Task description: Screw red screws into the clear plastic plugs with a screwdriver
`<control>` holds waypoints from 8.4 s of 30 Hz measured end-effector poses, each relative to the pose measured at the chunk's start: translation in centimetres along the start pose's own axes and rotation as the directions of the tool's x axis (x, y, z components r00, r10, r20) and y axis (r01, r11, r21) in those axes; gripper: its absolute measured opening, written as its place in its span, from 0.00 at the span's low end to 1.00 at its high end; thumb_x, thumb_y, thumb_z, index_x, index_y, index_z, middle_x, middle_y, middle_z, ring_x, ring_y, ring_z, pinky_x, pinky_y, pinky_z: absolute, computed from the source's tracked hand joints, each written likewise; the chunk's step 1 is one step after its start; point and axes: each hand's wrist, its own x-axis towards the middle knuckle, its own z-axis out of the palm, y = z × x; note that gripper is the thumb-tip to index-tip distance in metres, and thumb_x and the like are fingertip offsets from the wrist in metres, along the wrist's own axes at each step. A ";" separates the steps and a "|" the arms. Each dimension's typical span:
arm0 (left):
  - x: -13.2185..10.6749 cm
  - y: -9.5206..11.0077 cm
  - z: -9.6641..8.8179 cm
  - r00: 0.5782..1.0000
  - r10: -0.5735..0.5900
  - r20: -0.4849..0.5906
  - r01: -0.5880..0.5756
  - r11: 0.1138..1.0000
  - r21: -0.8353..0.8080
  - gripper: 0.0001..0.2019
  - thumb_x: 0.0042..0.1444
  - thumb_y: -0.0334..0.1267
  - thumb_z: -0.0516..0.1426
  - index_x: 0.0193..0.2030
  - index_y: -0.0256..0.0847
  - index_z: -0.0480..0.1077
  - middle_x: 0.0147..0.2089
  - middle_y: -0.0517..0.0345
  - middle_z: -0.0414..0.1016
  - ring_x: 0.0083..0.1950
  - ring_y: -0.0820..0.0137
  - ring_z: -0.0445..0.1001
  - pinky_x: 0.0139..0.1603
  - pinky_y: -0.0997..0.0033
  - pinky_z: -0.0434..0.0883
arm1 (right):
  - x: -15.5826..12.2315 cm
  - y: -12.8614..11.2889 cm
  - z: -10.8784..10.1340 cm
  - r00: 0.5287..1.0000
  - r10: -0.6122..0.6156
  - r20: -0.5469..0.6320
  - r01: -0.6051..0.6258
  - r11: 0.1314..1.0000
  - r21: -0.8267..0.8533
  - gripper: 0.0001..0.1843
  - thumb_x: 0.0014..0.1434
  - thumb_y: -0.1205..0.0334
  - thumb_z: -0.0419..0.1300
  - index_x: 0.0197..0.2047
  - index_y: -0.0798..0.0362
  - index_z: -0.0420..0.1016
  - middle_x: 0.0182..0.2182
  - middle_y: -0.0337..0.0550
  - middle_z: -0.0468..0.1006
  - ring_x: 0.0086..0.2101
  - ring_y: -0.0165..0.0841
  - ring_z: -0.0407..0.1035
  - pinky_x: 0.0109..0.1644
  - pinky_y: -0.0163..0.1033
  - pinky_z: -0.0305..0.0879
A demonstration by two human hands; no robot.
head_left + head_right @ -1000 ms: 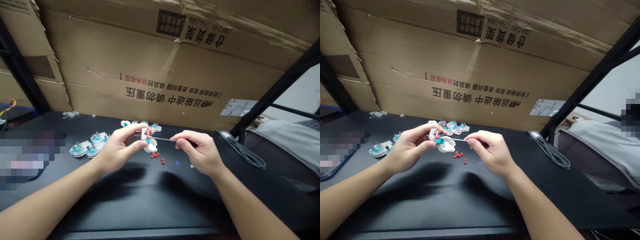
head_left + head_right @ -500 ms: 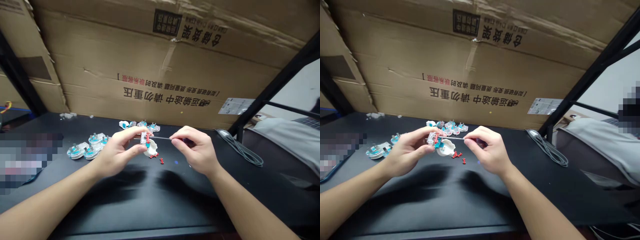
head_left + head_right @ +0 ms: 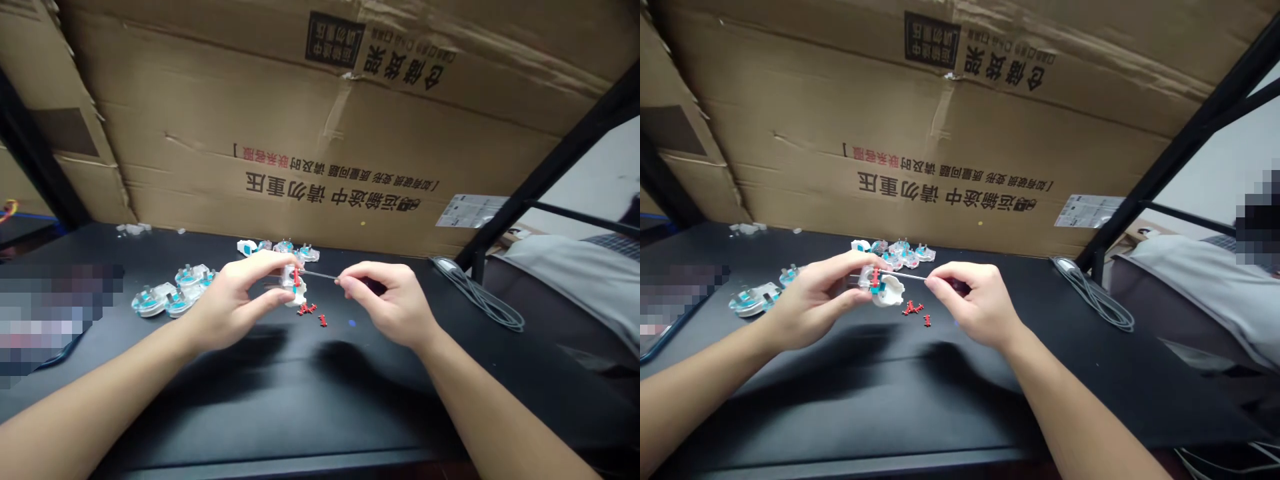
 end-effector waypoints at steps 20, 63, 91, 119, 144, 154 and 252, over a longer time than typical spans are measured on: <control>0.1 -0.5 0.8 0.949 -0.305 0.081 0.316 0.921 -0.226 0.18 0.65 0.46 0.56 0.57 0.41 0.70 0.54 0.51 0.78 0.53 0.62 0.76 0.57 0.65 0.71 | 0.0 0.3 0.2 0.959 -0.043 -0.281 0.062 0.996 0.060 0.05 0.62 0.60 0.62 0.39 0.51 0.77 0.33 0.41 0.80 0.28 0.29 0.71 0.28 0.34 0.65; -0.5 -0.4 0.4 0.991 -0.136 -0.009 0.135 0.989 -0.052 0.18 0.65 0.43 0.56 0.59 0.42 0.69 0.55 0.51 0.78 0.50 0.62 0.78 0.53 0.67 0.74 | -0.1 0.7 -0.4 0.975 -0.218 -0.049 0.216 0.975 -0.042 0.12 0.60 0.68 0.63 0.47 0.48 0.73 0.36 0.39 0.75 0.33 0.30 0.70 0.37 0.37 0.68; -0.4 0.4 2.0 0.963 0.210 0.169 -0.253 0.923 0.290 0.18 0.65 0.33 0.55 0.62 0.39 0.64 0.55 0.46 0.76 0.55 0.61 0.73 0.56 0.62 0.73 | -0.4 -0.8 3.4 0.923 0.267 0.277 -0.383 0.693 0.611 0.10 0.50 0.58 0.69 0.27 0.56 0.78 0.20 0.36 0.74 0.23 0.26 0.65 0.30 0.34 0.62; 0.2 1.4 1.8 0.958 -0.261 0.121 0.253 0.964 0.077 0.20 0.65 0.47 0.56 0.58 0.39 0.71 0.53 0.53 0.79 0.51 0.65 0.77 0.52 0.69 0.73 | -0.9 0.5 3.3 0.905 -0.405 -0.125 0.392 0.912 -0.117 0.06 0.63 0.66 0.60 0.38 0.55 0.79 0.26 0.42 0.79 0.23 0.27 0.67 0.28 0.33 0.65; 0.5 2.1 1.9 0.894 -0.413 0.172 0.444 0.866 -0.232 0.16 0.63 0.50 0.57 0.47 0.40 0.74 0.46 0.55 0.81 0.48 0.63 0.78 0.49 0.68 0.74 | -0.8 1.2 2.9 0.729 -0.682 -0.057 0.613 0.688 -0.388 0.04 0.62 0.69 0.61 0.40 0.55 0.77 0.26 0.42 0.81 0.25 0.29 0.72 0.31 0.35 0.67; 0.6 2.3 1.9 0.893 -0.410 0.185 0.450 0.823 -0.347 0.14 0.62 0.46 0.58 0.48 0.40 0.74 0.47 0.52 0.81 0.49 0.61 0.78 0.51 0.64 0.76 | -0.9 0.2 3.1 0.926 -0.355 -0.128 0.346 0.934 -0.092 0.07 0.61 0.61 0.61 0.41 0.53 0.79 0.26 0.40 0.78 0.23 0.27 0.66 0.27 0.34 0.63; -0.2 2.7 2.3 0.932 -0.359 0.051 0.362 0.929 -0.072 0.16 0.57 0.48 0.63 0.50 0.46 0.76 0.46 0.58 0.82 0.42 0.66 0.81 0.37 0.75 0.79 | -0.8 -0.7 2.3 0.935 0.264 0.239 -0.351 0.797 0.492 0.10 0.46 0.59 0.73 0.28 0.58 0.83 0.18 0.37 0.74 0.20 0.24 0.60 0.23 0.32 0.54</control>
